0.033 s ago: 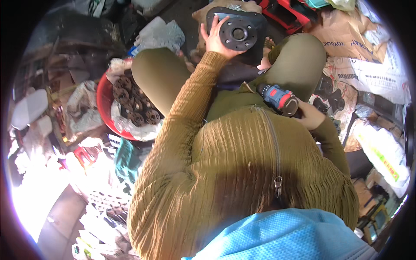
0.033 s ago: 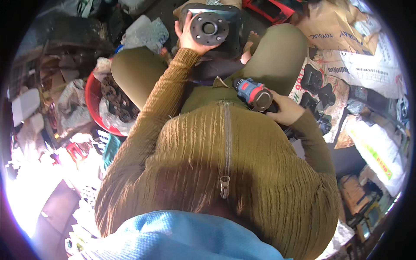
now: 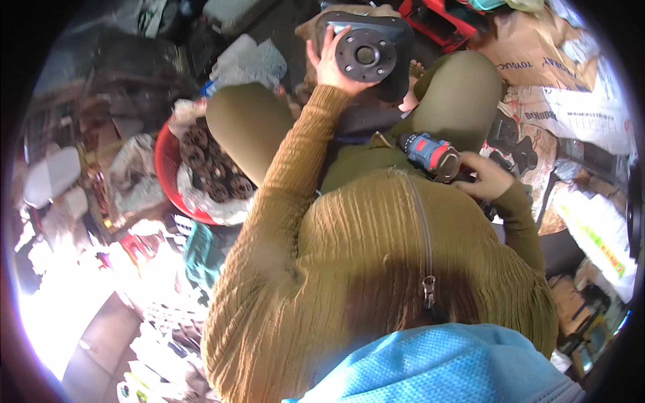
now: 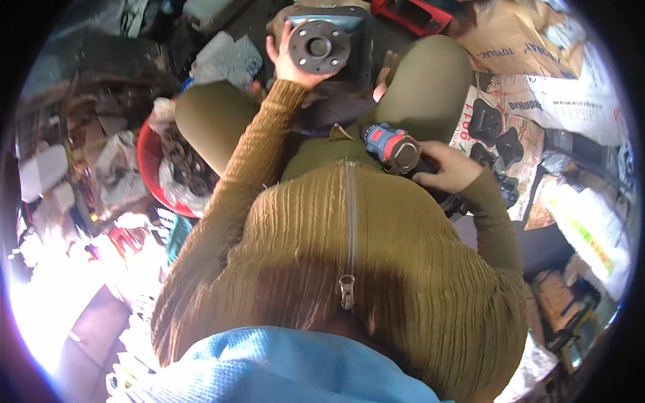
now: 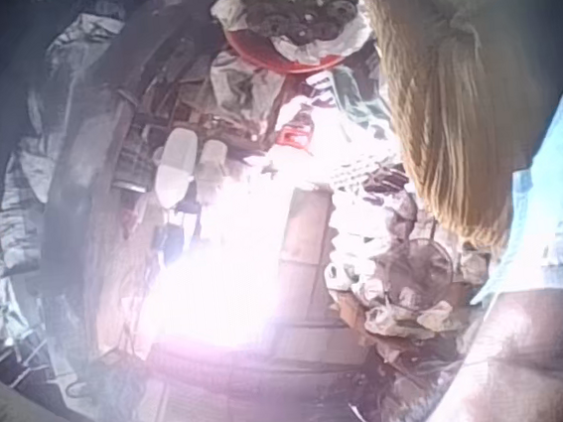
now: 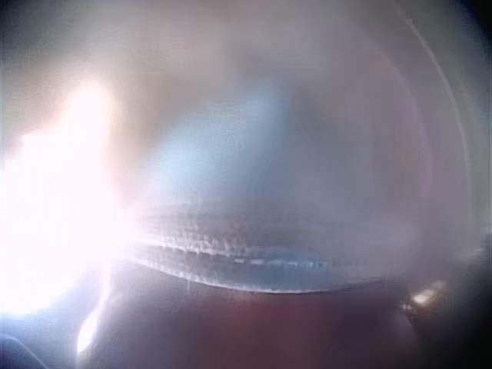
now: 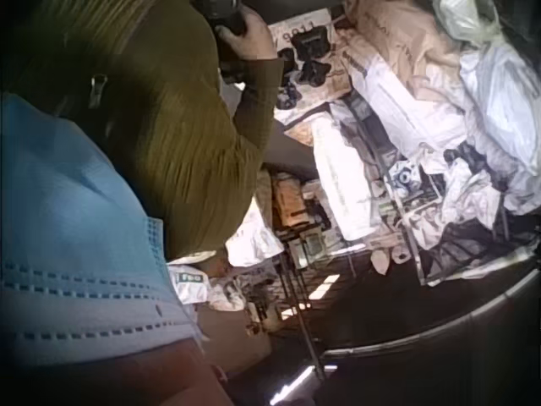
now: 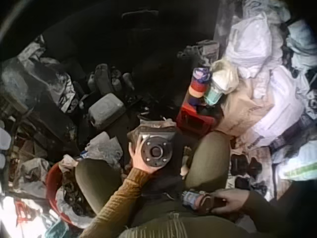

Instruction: The person sits on the floor and uses a cordless drill to fasten screws into a circular metal part. They repeatedly pick up the part, align it, and drive screws into it, then place the finished unit into a red basket.

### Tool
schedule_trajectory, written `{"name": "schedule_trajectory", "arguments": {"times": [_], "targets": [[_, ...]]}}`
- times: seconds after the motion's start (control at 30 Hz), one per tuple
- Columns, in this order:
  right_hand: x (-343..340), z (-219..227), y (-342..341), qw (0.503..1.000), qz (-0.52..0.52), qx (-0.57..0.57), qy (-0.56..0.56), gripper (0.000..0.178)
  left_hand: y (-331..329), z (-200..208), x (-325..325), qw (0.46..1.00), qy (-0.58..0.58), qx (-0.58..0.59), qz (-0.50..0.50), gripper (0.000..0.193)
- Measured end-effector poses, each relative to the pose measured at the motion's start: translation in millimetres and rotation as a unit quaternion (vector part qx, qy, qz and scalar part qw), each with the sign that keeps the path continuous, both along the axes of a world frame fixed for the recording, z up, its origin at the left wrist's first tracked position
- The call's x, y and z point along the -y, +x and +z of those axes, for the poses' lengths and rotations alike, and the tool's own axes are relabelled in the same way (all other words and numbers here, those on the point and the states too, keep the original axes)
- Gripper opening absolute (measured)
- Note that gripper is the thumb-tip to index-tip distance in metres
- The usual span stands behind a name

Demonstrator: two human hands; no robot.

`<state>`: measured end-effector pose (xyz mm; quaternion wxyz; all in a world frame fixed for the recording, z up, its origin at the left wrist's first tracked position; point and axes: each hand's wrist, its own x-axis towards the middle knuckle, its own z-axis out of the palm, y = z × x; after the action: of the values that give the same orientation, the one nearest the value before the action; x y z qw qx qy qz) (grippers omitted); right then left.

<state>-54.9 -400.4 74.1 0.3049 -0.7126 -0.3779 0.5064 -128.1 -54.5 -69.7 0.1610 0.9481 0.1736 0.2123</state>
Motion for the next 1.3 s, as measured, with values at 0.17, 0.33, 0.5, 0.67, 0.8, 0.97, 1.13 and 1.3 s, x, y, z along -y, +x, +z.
{"name": "schedule_trajectory", "arguments": {"times": [0.17, 0.33, 0.5, 0.67, 0.8, 0.97, 1.13, 1.3], "targets": [[-27.9, 22.5, 59.5, 0.935, -0.273, 0.052, 0.222, 0.056, 53.5, 92.3, 10.1, 0.982, -0.050, 0.148, -0.109, 0.100], [-43.7, 7.5, 83.8, 0.846, -0.382, -0.094, 0.360, 0.041, 110.7, 168.8, 70.5, 0.947, 0.091, 0.163, -0.261, 0.096], [27.7, -41.2, 118.0, 0.598, -0.594, -0.278, 0.461, 0.029, 110.3, 158.8, 94.3, 0.952, 0.146, 0.058, -0.264, 0.106], [169.3, -186.7, 119.5, 0.295, -0.842, -0.241, 0.381, 0.030, 63.8, 99.0, 4.9, 0.972, 0.152, -0.098, -0.149, 0.093], [293.0, -286.7, 123.7, 0.265, -0.904, -0.192, 0.274, 0.031, -2.8, 78.9, -83.1, 0.911, 0.203, -0.356, -0.033, 0.088], [366.8, -320.3, 137.1, 0.079, -0.929, -0.163, 0.323, 0.045, -55.3, 70.1, -146.7, 0.909, 0.124, -0.391, 0.067, 0.079], [334.5, -328.7, 122.1, 0.188, -0.952, -0.169, 0.170, 0.042, -59.3, 60.3, -148.8, 0.959, 0.090, -0.268, -0.015, 0.067], [241.8, -325.8, 117.7, 0.342, -0.905, -0.220, 0.125, 0.039, -47.9, 60.1, -139.5, 0.959, 0.087, -0.268, -0.030, 0.067]]}}
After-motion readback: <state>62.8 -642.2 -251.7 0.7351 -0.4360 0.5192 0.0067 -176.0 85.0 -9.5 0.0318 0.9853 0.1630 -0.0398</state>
